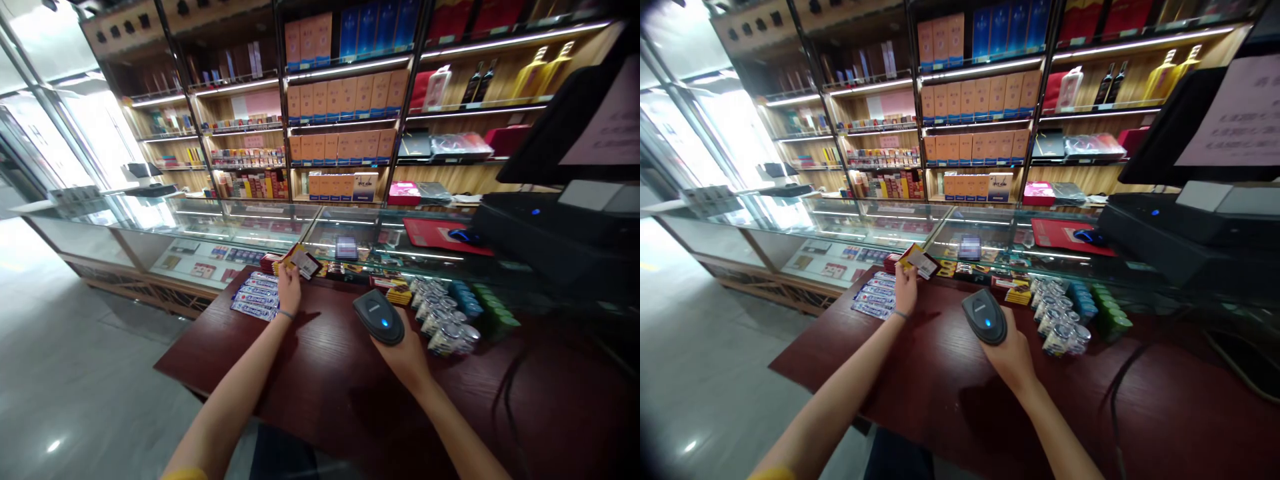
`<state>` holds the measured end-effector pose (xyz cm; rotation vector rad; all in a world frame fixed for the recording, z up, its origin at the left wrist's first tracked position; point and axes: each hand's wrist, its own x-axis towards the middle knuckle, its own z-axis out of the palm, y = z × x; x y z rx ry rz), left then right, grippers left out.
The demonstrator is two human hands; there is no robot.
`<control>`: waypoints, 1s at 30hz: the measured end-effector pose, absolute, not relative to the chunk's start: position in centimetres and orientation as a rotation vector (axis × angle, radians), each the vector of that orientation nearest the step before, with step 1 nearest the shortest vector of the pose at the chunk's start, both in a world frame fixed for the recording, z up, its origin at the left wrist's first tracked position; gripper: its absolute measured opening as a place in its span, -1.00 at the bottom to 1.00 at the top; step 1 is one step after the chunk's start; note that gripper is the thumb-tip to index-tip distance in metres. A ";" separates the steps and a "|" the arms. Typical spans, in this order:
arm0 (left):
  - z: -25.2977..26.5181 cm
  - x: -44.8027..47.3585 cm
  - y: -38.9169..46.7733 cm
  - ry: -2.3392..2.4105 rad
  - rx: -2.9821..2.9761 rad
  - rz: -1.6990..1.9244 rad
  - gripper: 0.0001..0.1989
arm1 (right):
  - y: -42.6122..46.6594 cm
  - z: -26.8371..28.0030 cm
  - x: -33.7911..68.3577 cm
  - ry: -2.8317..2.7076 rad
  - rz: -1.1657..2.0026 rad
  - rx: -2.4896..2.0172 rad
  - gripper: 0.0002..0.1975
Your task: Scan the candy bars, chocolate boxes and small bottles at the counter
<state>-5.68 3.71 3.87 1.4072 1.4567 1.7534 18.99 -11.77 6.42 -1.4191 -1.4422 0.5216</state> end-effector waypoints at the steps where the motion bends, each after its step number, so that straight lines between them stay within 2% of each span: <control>1: 3.3 -4.3 3.3 1.313 1.234 1.781 -0.74 | -11.8 6.4 19.1 -1.448 0.511 -1.424 -0.55; 5: 0.6 -0.3 1.7 0.917 0.761 1.684 -0.73 | -11.7 5.9 19.6 -1.490 0.491 -1.467 -0.50; 10: -1.2 0.9 0.3 0.755 0.522 1.601 -0.73 | -11.3 5.1 19.8 -1.675 0.461 -1.571 -0.50; 16: -1.0 0.8 0.1 0.697 0.376 1.591 -0.69 | -11.0 3.7 19.9 -1.922 0.363 -1.529 -0.46; 22: -1.1 0.8 0.0 0.588 0.309 1.615 -0.73 | -10.9 3.2 20.1 -2.063 0.269 -1.540 -0.76; 30: -0.7 0.7 0.1 0.669 0.319 1.607 -0.73 | -11.0 3.6 20.4 -1.938 0.393 -1.577 -0.65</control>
